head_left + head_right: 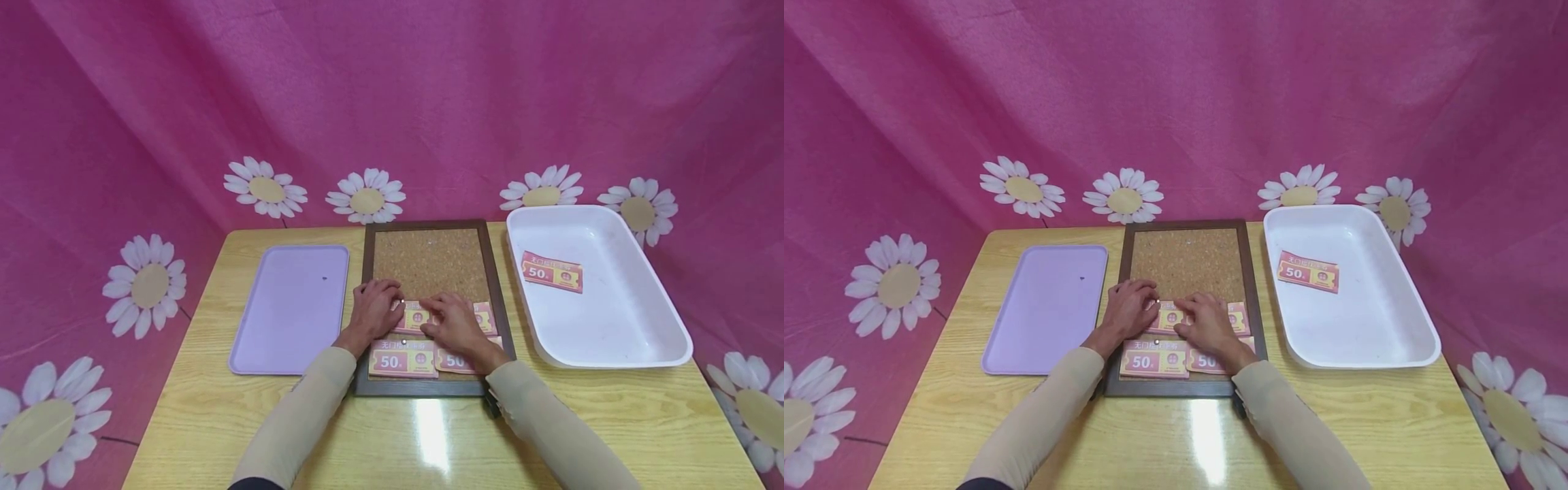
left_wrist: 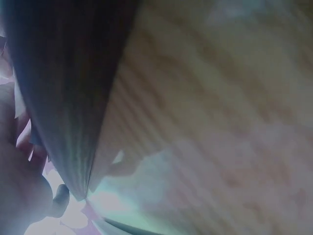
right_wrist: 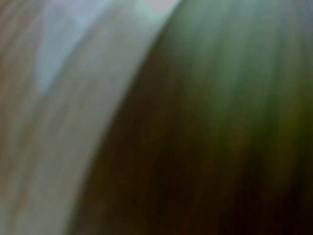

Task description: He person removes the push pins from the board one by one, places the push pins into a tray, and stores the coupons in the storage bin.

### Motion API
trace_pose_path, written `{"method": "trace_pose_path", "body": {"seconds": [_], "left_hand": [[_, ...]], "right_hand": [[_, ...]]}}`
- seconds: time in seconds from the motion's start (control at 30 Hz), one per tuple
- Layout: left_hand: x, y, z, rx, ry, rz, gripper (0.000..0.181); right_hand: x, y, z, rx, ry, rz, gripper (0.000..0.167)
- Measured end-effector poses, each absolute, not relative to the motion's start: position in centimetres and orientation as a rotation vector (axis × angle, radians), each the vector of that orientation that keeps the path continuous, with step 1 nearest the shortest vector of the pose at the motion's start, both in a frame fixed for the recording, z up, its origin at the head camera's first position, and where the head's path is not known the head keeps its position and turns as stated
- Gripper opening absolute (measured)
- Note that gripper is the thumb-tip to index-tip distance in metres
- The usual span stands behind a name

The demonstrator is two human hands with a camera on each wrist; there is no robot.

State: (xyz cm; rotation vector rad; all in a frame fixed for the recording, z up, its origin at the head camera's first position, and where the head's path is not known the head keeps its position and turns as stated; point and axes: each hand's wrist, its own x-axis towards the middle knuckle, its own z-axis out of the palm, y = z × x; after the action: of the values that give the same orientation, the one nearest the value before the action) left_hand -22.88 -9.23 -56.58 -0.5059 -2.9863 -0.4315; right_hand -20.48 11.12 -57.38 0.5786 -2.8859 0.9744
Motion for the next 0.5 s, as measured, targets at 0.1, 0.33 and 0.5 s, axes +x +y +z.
{"method": "trace_pose_path", "body": {"seconds": [0.1, 0.33, 0.5], "left_hand": [[-22.97, -9.24, -56.45, -0.503, -2.994, -0.409, 0.023], [-23.21, -9.3, -56.23, -0.519, -2.977, -0.353, 0.023], [-23.34, -9.29, -56.15, -0.545, -2.98, -0.387, 0.022]], "right_hand": [[-20.5, 11.15, -57.5, 0.566, -2.899, 0.984, 0.05], [-20.55, 11.21, -57.66, 0.544, -2.933, 0.984, 0.051], [-20.5, 11.26, -57.49, 0.538, -2.927, 0.996, 0.051]]}}
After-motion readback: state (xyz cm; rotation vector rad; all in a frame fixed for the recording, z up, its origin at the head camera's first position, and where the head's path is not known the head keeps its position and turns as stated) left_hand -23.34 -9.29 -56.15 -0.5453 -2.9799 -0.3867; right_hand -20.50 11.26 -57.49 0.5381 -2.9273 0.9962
